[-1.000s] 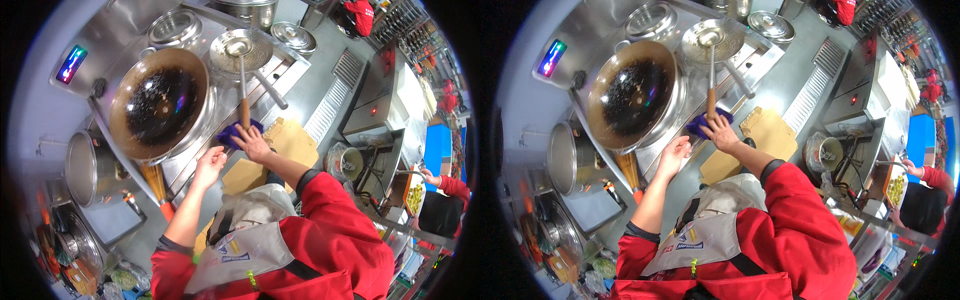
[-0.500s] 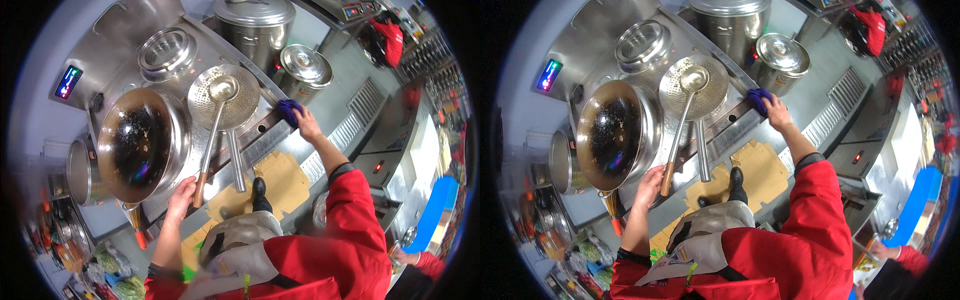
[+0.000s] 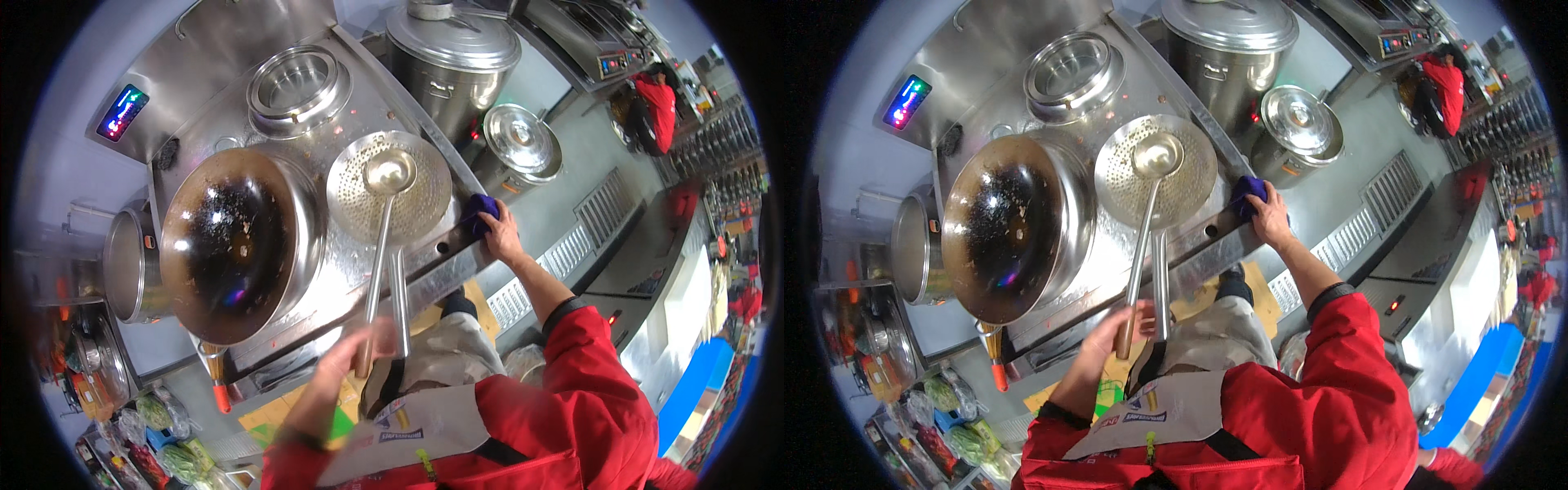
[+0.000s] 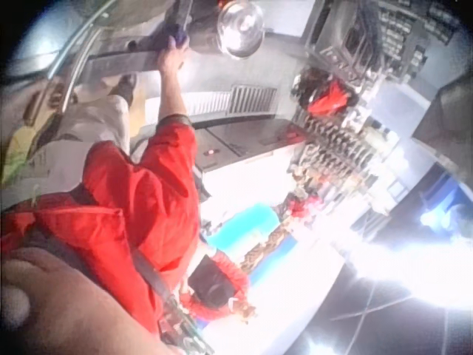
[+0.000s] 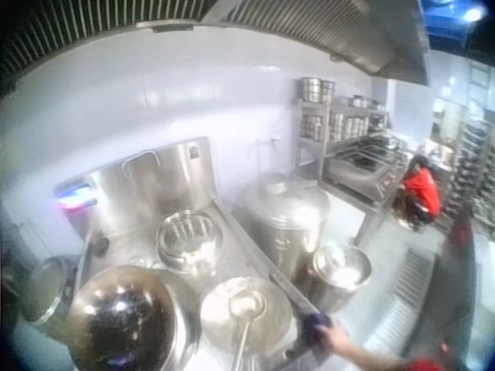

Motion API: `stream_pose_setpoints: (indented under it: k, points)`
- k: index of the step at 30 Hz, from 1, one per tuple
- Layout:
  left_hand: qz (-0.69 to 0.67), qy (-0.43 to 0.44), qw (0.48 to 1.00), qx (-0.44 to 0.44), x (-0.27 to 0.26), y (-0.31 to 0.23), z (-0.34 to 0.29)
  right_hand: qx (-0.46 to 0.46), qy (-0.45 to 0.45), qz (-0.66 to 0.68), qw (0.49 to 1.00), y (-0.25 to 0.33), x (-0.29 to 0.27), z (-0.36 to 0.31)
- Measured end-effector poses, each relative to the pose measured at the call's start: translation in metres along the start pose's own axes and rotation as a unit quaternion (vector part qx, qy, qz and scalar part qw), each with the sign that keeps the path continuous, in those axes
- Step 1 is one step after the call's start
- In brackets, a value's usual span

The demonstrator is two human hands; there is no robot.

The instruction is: The person wipes stainless steel countertops and a wok station with a purple cloth, then uses a ladle to stir a pot and scoop liquid into a wok. The person also retrieves a bottle from a shelf and handles a yellow glove.

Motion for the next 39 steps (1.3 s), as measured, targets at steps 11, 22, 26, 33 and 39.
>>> stream_pose_setpoints:
  k: [11, 22, 26, 33, 39]
  points:
    - [-0.05, -0.101, 0.979, 0.172, 0.05, 0.034, 0.0, -0.139, 0.054, 0.293, 0.944, 0.085, 0.029, 0.335]
    - [-0.117, -0.235, 0.959, 0.108, 0.085, 0.05, 0.027, -0.174, 0.027, 0.187, 0.966, 0.177, 0.075, 0.459]
    - [-0.154, -0.238, 0.954, 0.101, 0.091, 0.047, 0.047, -0.217, 0.076, 0.191, 0.954, 0.14, 0.061, 0.401]
    - [-0.16, -0.177, 0.959, 0.15, 0.09, 0.049, 0.123, -0.255, 0.19, 0.043, 0.947, 0.095, 0.042, 0.365]
    - [0.212, -0.238, 0.933, 0.167, 0.086, 0.029, 0.092, -0.298, 0.2, 0.076, 0.93, 0.14, -0.074, 0.311]
Point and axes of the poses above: each hand's wrist, its own z-axis towards the middle knuckle, its own x-axis out of the palm, y = z × x, the point moved 8 cm from there along z, towards the middle knuckle, and after that the axes turned 10 degrees about x, right-handed, at the moved point
